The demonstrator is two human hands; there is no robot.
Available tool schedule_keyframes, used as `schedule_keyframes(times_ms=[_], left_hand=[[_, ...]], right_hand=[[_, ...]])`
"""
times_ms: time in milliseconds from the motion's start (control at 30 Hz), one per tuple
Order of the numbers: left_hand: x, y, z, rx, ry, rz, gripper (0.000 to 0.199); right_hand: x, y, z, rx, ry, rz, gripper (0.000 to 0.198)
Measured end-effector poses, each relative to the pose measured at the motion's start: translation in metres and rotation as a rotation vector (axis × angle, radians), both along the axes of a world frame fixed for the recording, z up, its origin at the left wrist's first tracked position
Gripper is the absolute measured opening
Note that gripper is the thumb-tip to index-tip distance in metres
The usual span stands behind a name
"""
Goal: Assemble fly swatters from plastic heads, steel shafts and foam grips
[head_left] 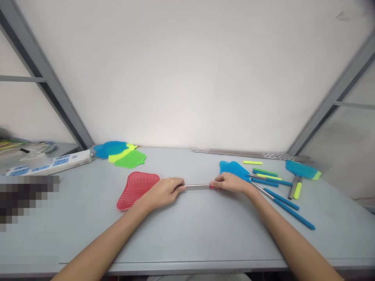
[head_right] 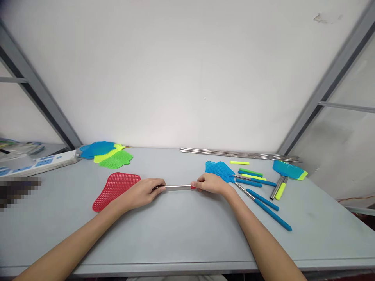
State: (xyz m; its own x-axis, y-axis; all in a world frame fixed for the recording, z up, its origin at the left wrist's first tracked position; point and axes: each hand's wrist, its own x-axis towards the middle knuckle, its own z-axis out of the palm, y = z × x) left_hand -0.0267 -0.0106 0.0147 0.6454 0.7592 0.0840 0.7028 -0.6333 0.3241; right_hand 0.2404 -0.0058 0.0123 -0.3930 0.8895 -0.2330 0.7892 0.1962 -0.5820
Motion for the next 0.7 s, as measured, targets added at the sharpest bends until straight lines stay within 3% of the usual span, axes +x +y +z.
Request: schedule_keyframes(times_ms=[700], left_hand=[[0.0002, 0.0007, -0.0003, -0.051, -0.021, 0.020, 0.030]], right_hand=[[-0.0008, -0.0001, 0.0003, 0.011, -0.037, -0.027, 0.058]])
